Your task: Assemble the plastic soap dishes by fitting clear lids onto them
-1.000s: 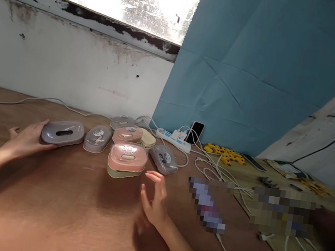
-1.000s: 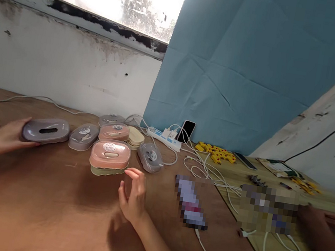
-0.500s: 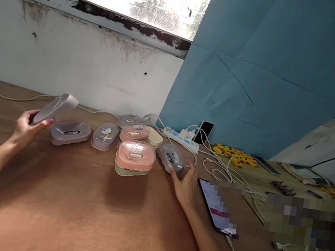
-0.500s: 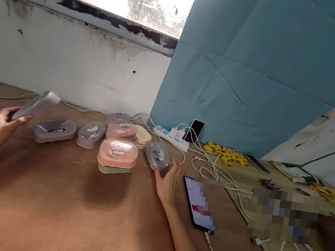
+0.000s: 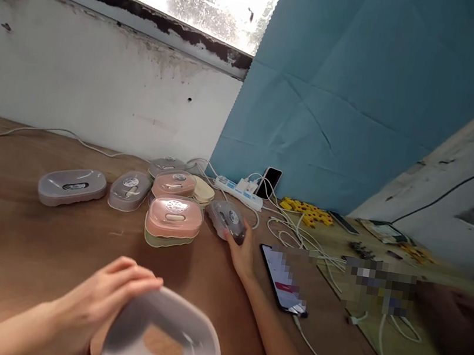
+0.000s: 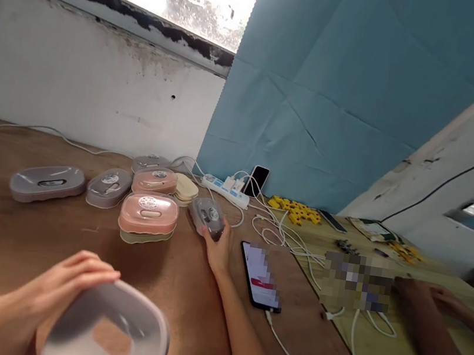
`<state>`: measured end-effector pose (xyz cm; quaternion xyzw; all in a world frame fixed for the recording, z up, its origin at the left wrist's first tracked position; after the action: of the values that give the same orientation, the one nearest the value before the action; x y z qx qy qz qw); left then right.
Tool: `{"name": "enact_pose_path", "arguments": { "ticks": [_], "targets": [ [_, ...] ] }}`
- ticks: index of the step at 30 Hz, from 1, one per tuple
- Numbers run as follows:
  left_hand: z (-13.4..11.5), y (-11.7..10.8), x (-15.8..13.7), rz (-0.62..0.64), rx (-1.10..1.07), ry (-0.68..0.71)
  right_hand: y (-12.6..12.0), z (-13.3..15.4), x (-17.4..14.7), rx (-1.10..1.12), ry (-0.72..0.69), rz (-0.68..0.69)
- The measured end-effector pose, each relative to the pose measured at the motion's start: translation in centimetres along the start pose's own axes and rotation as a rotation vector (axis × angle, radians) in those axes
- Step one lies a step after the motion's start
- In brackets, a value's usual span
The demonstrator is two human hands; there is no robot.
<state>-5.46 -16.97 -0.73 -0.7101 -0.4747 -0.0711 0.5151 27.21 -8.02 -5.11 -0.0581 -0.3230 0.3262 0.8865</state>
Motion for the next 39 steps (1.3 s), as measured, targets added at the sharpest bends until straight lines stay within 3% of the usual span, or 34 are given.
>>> {"name": "enact_pose_path", "arguments": {
  "ticks": [2, 4, 7, 11, 14, 17, 19, 22, 28, 39],
  "targets": [
    [-2.3, 3.0, -0.8, 0.089, -0.127, 0.112, -0.4, -0.3, 0.1, 0.024, 0.046, -0.033],
    [-2.8, 4.5, -1.0, 0.113, -0.17, 0.133, -0.8, -0.5, 0.2, 0.059, 0.091, -0.063],
    [-0.9, 5.0, -0.5, 0.111, -0.103, -0.005, -1.3, -0.2, 0.2, 0.13, 0.122, -0.105],
    [0.9, 3.9, 0.7, 0.035, -0.102, -0.164, -2.4, 2.4, -0.7, 0.23, 0.049, -0.119],
    [1.6, 2.4, 1.4, -0.046, -0.147, -0.242, -2.2, 6.4, -2.7, 0.4, -0.119, 0.062],
    [2.2, 0.8, 1.7, -0.115, -0.176, -0.284, -1.3, 11.2, -6.1, 0.592, -0.368, 0.411],
    [2.6, -0.1, 1.5, -0.154, -0.205, -0.312, -0.6, 13.3, -8.3, 0.598, -0.492, 0.611],
    [3.2, -0.8, 1.0, -0.18, -0.248, -0.358, 0.3, 14.2, -10.3, 0.544, -0.522, 0.789],
    [3.3, -1.2, 0.9, -0.187, -0.231, -0.356, 1.1, 14.0, -11.4, 0.536, -0.451, 0.874],
    [3.0, -1.0, 1.1, -0.153, -0.272, -0.349, 1.3, 13.9, -11.6, 0.536, -0.403, 0.895]
  ]
}}
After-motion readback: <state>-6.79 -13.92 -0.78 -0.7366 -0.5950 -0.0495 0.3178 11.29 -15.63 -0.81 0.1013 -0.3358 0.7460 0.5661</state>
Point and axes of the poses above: each hand's wrist, its own x-axis towards the middle knuckle, its own y-axis out of the palm, z = x × y, the point moved 8 cm from there along x, towards the middle knuckle, and after that the axes turned 14 degrees about -z, right-handed, at the moved point
